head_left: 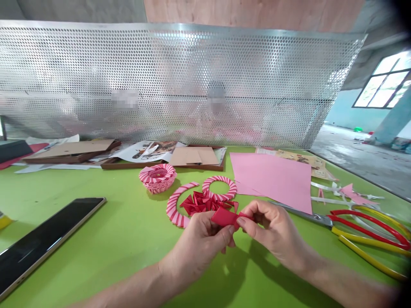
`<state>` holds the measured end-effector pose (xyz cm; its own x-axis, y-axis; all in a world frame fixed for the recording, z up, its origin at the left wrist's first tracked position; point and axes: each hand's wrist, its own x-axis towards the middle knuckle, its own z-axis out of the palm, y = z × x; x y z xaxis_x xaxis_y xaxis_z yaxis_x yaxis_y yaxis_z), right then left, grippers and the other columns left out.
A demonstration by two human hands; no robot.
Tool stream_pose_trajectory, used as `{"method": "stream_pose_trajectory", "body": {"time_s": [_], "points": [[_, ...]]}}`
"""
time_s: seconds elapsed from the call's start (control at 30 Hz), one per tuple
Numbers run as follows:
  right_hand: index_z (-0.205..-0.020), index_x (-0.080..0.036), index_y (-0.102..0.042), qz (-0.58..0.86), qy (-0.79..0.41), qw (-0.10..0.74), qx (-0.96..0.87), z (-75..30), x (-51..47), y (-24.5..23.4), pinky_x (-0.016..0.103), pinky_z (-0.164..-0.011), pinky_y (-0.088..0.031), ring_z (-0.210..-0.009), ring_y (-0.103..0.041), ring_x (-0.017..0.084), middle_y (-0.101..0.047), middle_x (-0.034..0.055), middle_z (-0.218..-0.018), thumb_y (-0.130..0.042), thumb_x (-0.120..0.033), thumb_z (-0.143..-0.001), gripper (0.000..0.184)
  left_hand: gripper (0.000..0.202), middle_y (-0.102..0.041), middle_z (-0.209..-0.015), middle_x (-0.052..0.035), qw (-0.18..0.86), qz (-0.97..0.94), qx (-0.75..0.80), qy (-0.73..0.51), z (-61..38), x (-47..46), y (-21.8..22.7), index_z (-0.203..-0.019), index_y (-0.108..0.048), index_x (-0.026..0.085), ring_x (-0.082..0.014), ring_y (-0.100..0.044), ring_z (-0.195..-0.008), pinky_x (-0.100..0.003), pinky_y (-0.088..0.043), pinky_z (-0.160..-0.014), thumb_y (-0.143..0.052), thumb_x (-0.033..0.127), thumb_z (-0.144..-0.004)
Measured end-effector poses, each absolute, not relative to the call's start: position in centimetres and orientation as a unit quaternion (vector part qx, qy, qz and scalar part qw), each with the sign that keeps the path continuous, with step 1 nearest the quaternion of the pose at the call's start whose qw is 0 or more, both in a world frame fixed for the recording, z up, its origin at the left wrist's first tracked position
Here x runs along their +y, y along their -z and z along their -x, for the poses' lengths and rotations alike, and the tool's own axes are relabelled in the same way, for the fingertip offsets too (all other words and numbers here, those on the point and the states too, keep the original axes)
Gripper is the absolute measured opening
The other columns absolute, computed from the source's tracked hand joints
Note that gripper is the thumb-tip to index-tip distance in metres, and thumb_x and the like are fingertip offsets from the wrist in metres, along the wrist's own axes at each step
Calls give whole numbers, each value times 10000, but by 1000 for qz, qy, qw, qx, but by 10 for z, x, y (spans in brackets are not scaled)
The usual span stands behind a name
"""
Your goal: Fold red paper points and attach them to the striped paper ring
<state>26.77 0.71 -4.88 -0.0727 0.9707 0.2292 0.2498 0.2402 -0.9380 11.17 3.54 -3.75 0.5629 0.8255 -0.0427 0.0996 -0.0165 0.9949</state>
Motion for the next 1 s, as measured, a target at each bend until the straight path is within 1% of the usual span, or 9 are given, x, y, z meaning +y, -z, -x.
{"method": "stream_pose_trajectory", "body": {"time_s": [0.13,0.23,0.33,0.4,0.47,0.53,0.67,0.87,1.0], "points": [[-687,-162,-467,485,-388,479,-620,-267,6,48,198,-511,-355,-561,-424,89,-470,-38,-612,-562,-254,-767,154,167,-496,-506,14,601,-646,362,-300,-113,35,38,-609,-535,120,-79,-388,-451,-202,-304,-448,-539,257,-704],[-806,-171,-465,479,-411,477,-611,-266,5,47,207,-545,-371,-602,-443,101,-478,-31,-657,-546,-245,-777,114,156,-471,-491,23,596,-649,365,-299,-113,35,37,-595,-523,129,-82,-378,-448,-204,-291,-444,-517,246,-698],[-918,-177,-462,474,-432,453,-619,-266,5,46,221,-570,-372,-637,-452,115,-491,-18,-695,-518,-252,-796,154,133,-440,-490,37,589,-657,375,-286,-113,33,37,-610,-527,136,-81,-363,-450,-201,-273,-440,-497,236,-692],[-826,-165,-496,474,-431,427,-638,-267,5,46,213,-527,-340,-595,-419,108,-463,-23,-652,-506,-269,-802,107,130,-416,-489,44,582,-663,381,-278,-113,33,37,-616,-526,137,-79,-352,-452,-199,-263,-439,-483,231,-694],[-698,-156,-497,476,-421,412,-653,-267,5,48,207,-479,-289,-541,-361,94,-404,-37,-589,-497,-286,-806,169,131,-406,-491,46,575,-668,385,-275,-113,33,38,-615,-522,137,-79,-346,-458,-200,-256,-441,-477,229,-697],[-642,-156,-480,475,-421,411,-655,-267,6,49,207,-458,-256,-512,-321,86,-362,-47,-553,-486,-293,-812,219,135,-406,-496,46,573,-669,384,-278,-112,33,39,-609,-516,137,-80,-340,-464,-201,-253,-445,-477,228,-700],[-647,-151,-497,471,-431,417,-647,-267,6,50,204,-448,-257,-494,-328,83,-392,-43,-540,-474,-318,-819,241,157,-422,-496,44,581,-667,375,-277,-111,34,38,-589,-512,139,-79,-336,-458,-203,-257,-449,-470,222,-715],[-626,-146,-502,477,-416,424,-648,-267,5,47,203,-466,-294,-504,-361,87,-421,-36,-542,-470,-330,-821,270,186,-508,-503,20,593,-655,379,-274,-110,34,31,-559,-553,131,-90,-415,-481,-199,-310,-480,-484,202,-717],[-629,-148,-508,478,-406,425,-652,-266,6,47,203,-467,-306,-505,-376,90,-428,-34,-543,-467,-332,-823,270,157,-539,-529,5,606,-641,371,-290,-110,34,31,-626,-598,119,-96,-439,-501,-200,-339,-494,-495,193,-721]]}}
